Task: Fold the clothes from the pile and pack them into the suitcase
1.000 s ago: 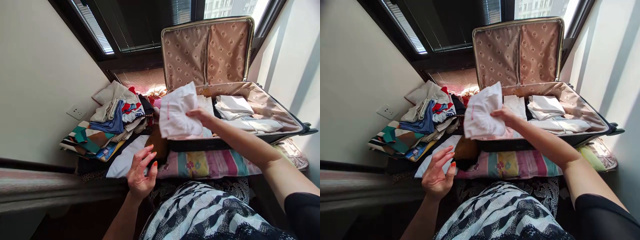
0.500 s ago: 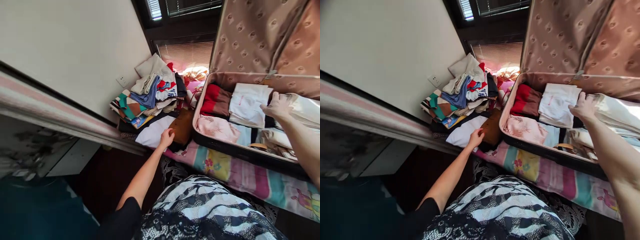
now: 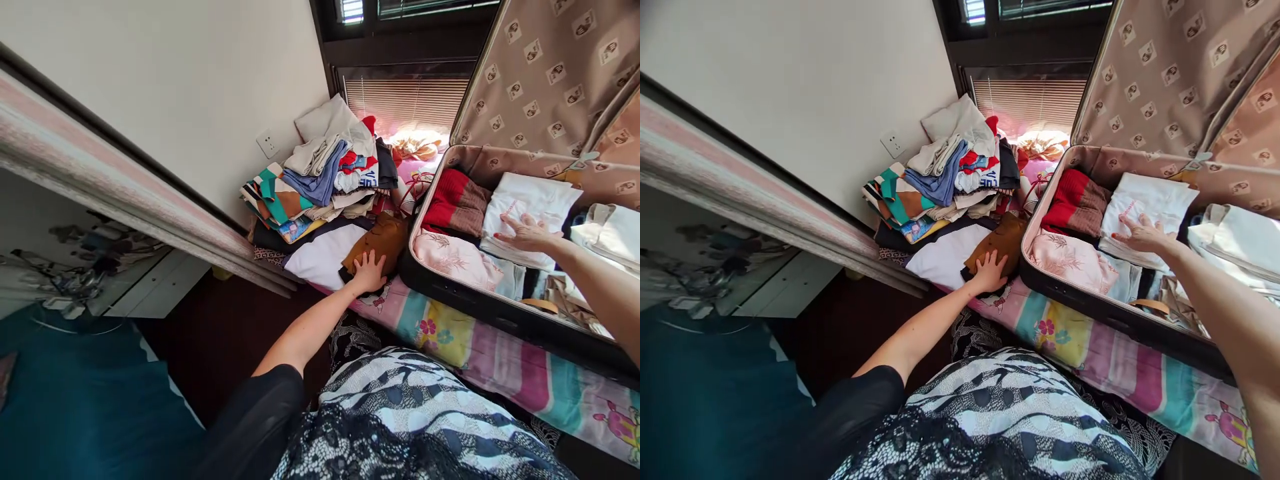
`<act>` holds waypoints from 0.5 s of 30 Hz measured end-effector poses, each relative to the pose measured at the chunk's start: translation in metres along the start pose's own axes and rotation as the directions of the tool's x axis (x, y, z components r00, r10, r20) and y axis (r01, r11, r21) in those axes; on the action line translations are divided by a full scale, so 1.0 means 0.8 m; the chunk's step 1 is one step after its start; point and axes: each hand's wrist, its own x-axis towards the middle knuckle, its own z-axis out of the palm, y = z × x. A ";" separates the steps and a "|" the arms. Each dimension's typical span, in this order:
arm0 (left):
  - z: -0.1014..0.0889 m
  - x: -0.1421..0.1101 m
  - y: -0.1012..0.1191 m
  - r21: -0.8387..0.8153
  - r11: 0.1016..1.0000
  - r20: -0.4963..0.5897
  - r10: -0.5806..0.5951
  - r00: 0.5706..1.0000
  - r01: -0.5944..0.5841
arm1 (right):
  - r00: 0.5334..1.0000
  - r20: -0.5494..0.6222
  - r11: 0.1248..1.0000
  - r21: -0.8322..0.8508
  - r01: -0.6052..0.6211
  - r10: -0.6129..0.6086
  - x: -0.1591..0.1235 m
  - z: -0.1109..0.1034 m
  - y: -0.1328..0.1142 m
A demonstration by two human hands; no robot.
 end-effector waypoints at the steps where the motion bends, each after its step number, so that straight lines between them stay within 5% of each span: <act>1: -0.009 -0.002 -0.005 -0.006 1.000 0.014 0.013 1.000 -0.013 | 0.998 0.055 0.999 0.036 -0.029 0.027 -0.006 -0.012 -0.007; 3: -0.024 -0.006 -0.010 -0.012 0.999 0.026 0.038 0.999 -0.038 | 0.994 0.105 0.996 0.088 -0.031 0.022 -0.022 -0.036 -0.022; 7: -0.026 -0.010 0.004 0.018 1.000 -0.033 0.014 0.999 -0.014 | 0.975 -0.109 0.960 0.184 0.210 -0.192 -0.067 -0.078 -0.055; 11: -0.014 -0.007 0.044 0.017 0.995 -0.074 -0.101 0.992 0.103 | 0.859 -0.390 0.855 0.262 0.448 -0.331 -0.138 -0.101 -0.103; 15: -0.031 0.004 0.050 -0.283 0.948 -0.040 -0.167 0.985 0.149 | 0.718 -0.542 0.679 0.325 0.659 -0.436 -0.221 -0.104 -0.169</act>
